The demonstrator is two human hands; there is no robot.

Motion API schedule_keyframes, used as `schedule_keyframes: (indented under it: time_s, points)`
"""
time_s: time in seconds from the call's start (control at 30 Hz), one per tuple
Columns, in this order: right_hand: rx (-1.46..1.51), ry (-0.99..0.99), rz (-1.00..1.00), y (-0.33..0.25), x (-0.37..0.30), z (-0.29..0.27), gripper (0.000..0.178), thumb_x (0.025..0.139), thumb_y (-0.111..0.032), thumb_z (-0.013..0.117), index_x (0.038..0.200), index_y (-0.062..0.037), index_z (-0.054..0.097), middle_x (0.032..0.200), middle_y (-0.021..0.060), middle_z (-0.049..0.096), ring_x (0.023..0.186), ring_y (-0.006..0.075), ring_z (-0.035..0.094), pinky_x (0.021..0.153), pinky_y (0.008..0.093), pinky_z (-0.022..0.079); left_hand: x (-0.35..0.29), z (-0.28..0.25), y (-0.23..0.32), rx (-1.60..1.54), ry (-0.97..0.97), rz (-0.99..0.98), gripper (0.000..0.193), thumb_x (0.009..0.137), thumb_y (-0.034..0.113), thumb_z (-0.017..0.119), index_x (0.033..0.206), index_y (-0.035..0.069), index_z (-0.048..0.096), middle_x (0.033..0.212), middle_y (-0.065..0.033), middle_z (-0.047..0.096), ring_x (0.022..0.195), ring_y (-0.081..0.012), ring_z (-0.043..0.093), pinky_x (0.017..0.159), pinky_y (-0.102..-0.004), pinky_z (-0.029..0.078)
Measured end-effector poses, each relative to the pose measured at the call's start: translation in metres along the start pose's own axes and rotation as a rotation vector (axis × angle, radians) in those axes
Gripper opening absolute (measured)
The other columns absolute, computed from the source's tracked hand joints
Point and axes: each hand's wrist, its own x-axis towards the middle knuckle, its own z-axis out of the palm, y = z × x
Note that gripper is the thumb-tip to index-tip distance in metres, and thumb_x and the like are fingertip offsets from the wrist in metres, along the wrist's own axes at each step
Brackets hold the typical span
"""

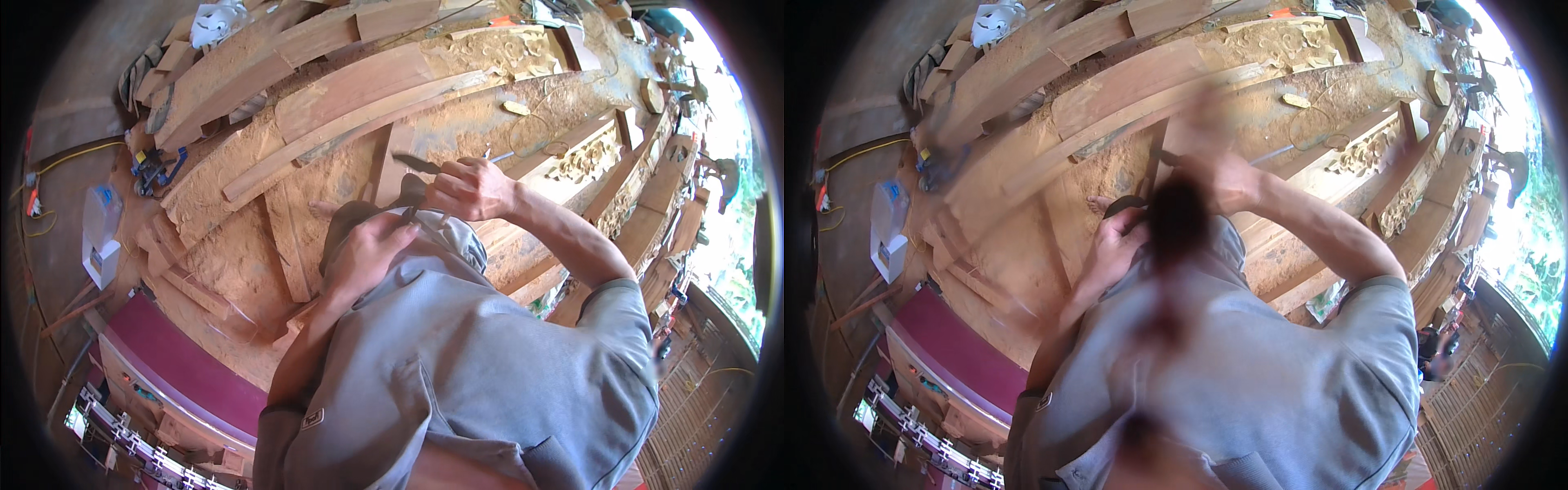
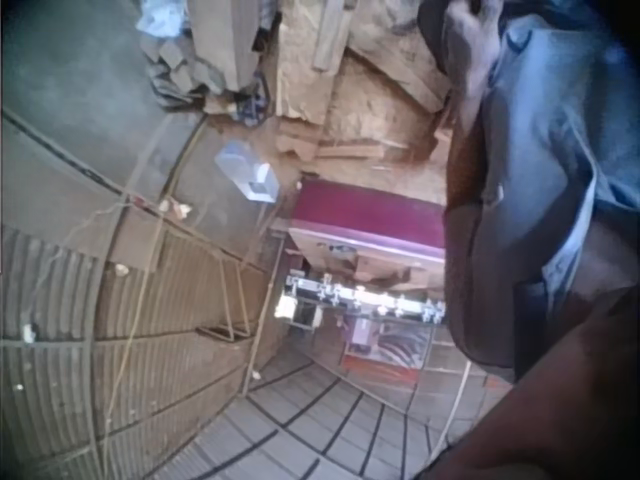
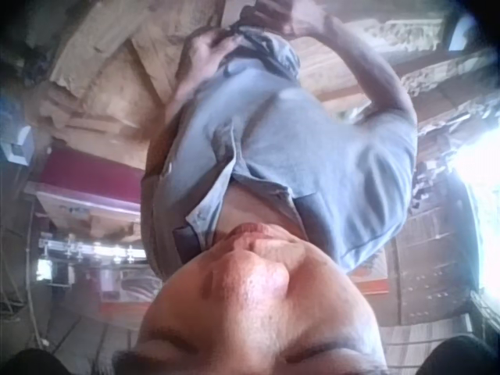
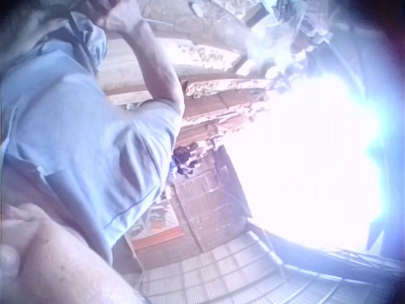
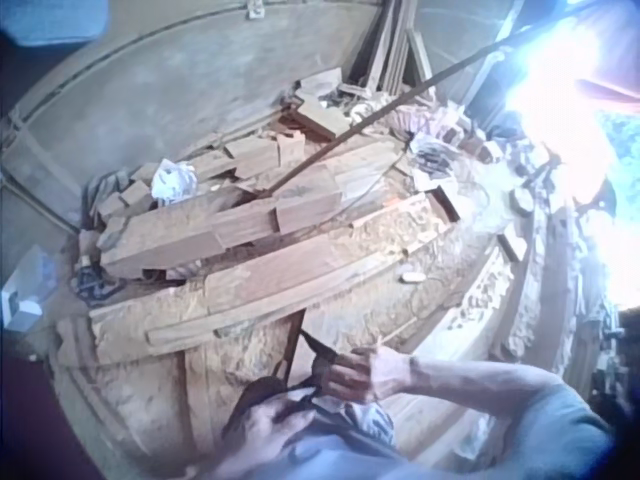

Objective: The person retrieves a wooden plank and a pen, then sits on the floor to mark a large curved wooden panel using the plank as a straightedge. The person draws lines on the panel and adjusts the plank to mark additional sections.

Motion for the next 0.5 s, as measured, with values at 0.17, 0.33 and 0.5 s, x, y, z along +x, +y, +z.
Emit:
schedule_keyframes:
  time_s: [0.17, 0.33, 0.5]
  points:
    - [0.020, -0.003, 0.009, -0.002, -0.008, -0.004, 0.019, 0.070, -0.018, 0.070, 0.079, -0.0088, 0.056, 0.068, -0.0009, 0.045, 0.060, 0.0132, 0.052, 0.046, 0.0280, 0.044, -0.001, -0.003, 0.000, -0.001, -0.019, 0.069, 0.043, 0.092, 0.039, 0.060, 0.113, 0.003, 0.065, 0.097, -0.0155, 0.069, 0.089, -0.0234, 0.066, 0.081, -0.0346, 0.048]
    - [0.086, -0.021, 0.091, -0.019, -0.008, -0.014, 0.019, 0.071, -0.018, 0.069, 0.078, -0.0082, 0.055, 0.068, 0.0000, 0.045, 0.060, 0.0140, 0.053, 0.048, 0.0292, 0.046, -0.007, -0.002, 0.004, 0.059, -0.035, 0.006, 0.043, 0.089, 0.039, 0.063, 0.111, 0.002, 0.067, 0.088, -0.0155, 0.070, 0.081, -0.0232, 0.067, 0.076, -0.0329, 0.050]
    - [0.071, -0.006, 0.191, -0.056, -0.042, -0.006, 0.018, 0.069, -0.016, 0.067, 0.079, -0.0080, 0.056, 0.068, 0.0009, 0.047, 0.060, 0.0152, 0.054, 0.049, 0.0295, 0.047, -0.014, 0.003, 0.008, 0.146, -0.068, 0.009, 0.046, 0.087, 0.040, 0.065, 0.111, 0.001, 0.068, 0.087, -0.0191, 0.071, 0.081, -0.0251, 0.070, 0.075, -0.0337, 0.052]
